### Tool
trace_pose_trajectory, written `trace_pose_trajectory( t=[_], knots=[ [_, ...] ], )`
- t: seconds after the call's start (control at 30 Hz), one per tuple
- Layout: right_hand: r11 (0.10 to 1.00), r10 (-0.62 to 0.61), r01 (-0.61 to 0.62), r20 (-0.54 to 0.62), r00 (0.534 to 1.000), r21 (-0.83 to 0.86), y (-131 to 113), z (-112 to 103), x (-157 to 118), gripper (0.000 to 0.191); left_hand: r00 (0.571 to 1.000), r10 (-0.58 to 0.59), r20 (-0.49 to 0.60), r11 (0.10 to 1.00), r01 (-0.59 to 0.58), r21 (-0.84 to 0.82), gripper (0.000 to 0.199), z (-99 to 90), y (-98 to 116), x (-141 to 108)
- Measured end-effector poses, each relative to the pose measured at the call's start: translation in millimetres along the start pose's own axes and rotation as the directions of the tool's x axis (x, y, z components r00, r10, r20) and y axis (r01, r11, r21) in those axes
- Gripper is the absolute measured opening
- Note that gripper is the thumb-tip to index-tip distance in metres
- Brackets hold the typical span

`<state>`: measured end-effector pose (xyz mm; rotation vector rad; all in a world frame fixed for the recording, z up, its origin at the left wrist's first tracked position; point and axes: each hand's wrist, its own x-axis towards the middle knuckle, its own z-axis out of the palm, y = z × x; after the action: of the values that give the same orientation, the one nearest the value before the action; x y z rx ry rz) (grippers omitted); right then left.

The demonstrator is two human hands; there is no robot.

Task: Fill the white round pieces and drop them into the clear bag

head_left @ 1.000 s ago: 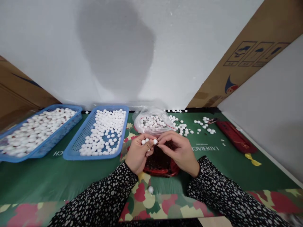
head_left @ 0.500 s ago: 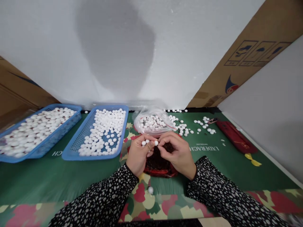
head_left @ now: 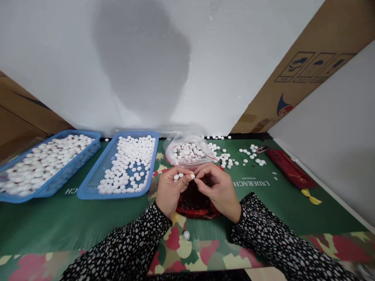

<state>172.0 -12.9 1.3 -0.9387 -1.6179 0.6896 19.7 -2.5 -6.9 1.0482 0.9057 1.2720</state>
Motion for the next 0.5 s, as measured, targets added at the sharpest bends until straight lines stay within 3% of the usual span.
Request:
trace_pose_trajectory(
  t=[0.1, 0.2, 0.33, 0.43, 0.5],
  knots=[
    [0.994, -0.105, 0.108, 0.089, 0.99, -0.034, -3.7, -1.5, 4.3, 0.026, 1.0, -0.004, 0.016, 1.0, 0.004, 0.003, 0.019, -3.1, 3.4, 2.7],
    [0.963, -0.209, 0.226, 0.126, 0.97, -0.144, -4.0, -2.3, 17.9, 0.02, 1.0, -0.026, -0.012, 0.999, 0.026, -0.039, 0.024, -5.5, 7.4, 7.4],
    [0.925, -0.16, 0.183, 0.095, 0.983, -0.334, 1.8, -7.2, 49.6, 0.018, 0.996, -0.089, -0.013, 0.996, 0.089, 0.007, 0.025, -10.4, 24.2, 10.9],
    [0.872, -0.141, 0.218, 0.201, 0.969, -0.438, 2.1, -16.2, 61.4, 0.021, 0.953, -0.19, 0.235, 0.963, 0.134, 0.235, 0.015, -17.1, 45.7, 5.5],
    [0.854, -0.092, 0.237, 0.314, 0.945, -0.462, -0.1, -23.5, 55.4, 0.015, 0.906, -0.197, 0.374, 0.914, 0.032, 0.404, 0.011, -22.3, 57.1, -3.7]
  ],
)
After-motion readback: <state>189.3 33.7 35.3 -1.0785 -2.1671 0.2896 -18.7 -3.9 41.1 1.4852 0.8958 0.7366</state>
